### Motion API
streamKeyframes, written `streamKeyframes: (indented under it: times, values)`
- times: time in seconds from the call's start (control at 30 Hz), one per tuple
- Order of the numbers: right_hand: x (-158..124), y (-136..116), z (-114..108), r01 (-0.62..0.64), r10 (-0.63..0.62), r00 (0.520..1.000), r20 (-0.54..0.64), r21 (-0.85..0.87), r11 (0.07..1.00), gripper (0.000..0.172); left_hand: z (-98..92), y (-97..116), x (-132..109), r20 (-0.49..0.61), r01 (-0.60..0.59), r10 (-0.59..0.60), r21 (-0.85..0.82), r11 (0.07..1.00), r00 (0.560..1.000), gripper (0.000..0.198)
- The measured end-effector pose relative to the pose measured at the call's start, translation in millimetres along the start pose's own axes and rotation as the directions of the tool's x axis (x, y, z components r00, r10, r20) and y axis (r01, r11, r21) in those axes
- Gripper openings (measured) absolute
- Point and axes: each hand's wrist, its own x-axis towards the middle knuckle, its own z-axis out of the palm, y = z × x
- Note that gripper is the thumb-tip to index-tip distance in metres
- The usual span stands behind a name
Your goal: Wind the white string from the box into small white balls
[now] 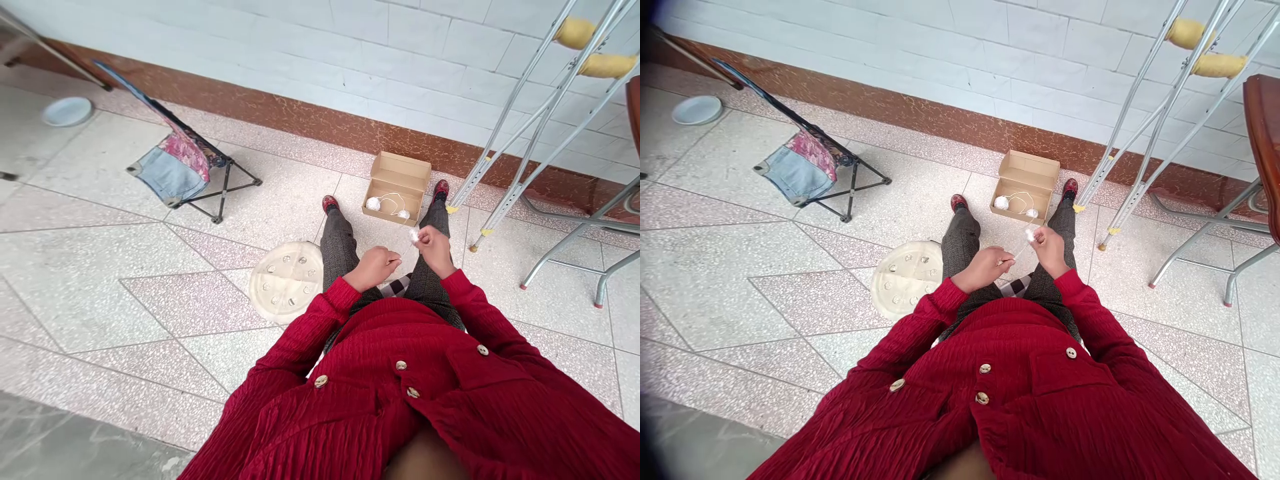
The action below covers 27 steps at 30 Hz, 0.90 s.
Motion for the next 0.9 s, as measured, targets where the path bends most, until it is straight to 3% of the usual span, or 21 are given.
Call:
streamKeyframes:
  times: [0.1, 0.2, 0.27, 0.4, 0.53, 0.7, 0.9]
  values:
    - [-20, -1, 7, 0.131, -0.096, 0.960, 0.263, -0.116, 0.985, 0.011, -16.1, -6, 5, -0.055, -0.100, 0.107, 0.125, 0.987, 0.993, 0.030]
    - [-39, -11, 12, 0.058, -0.057, 0.906, 0.419, 0.011, 0.998, 0.012, -24.8, -12, 12, -0.056, -0.181, 0.191, 0.147, 0.972, 0.980, 0.027]
    - [-43, -20, 11, -0.065, -0.005, 0.907, 0.421, 0.152, 0.986, 0.018, -23.7, -14, 17, -0.084, -0.150, 0.157, 0.085, 0.985, 0.984, 0.029]
    - [-35, -36, 4, -0.220, 0.080, 0.938, 0.338, 0.401, 0.889, 0.031, -10.6, -14, 21, -0.067, 0.033, -0.044, -0.155, 0.987, 0.997, 0.033]
    - [-26, -41, 2, -0.332, 0.206, 0.935, 0.288, 0.507, 0.795, 0.036, 1.0, -11, 17, -0.037, 0.079, -0.089, -0.216, 0.973, 0.995, 0.036]
    - [-18, -31, 4, -0.463, 0.347, 0.885, 0.310, 0.522, 0.716, 0.040, 0.7, -11, 4, -0.039, 0.069, -0.072, -0.076, 0.995, 0.997, 0.038]
    - [-12, -15, 7, -0.449, 0.399, 0.891, 0.218, 0.557, 0.698, 0.049, -10.8, -9, -7, -0.109, 0.015, 0.010, 0.228, 0.974, 0.994, 0.037]
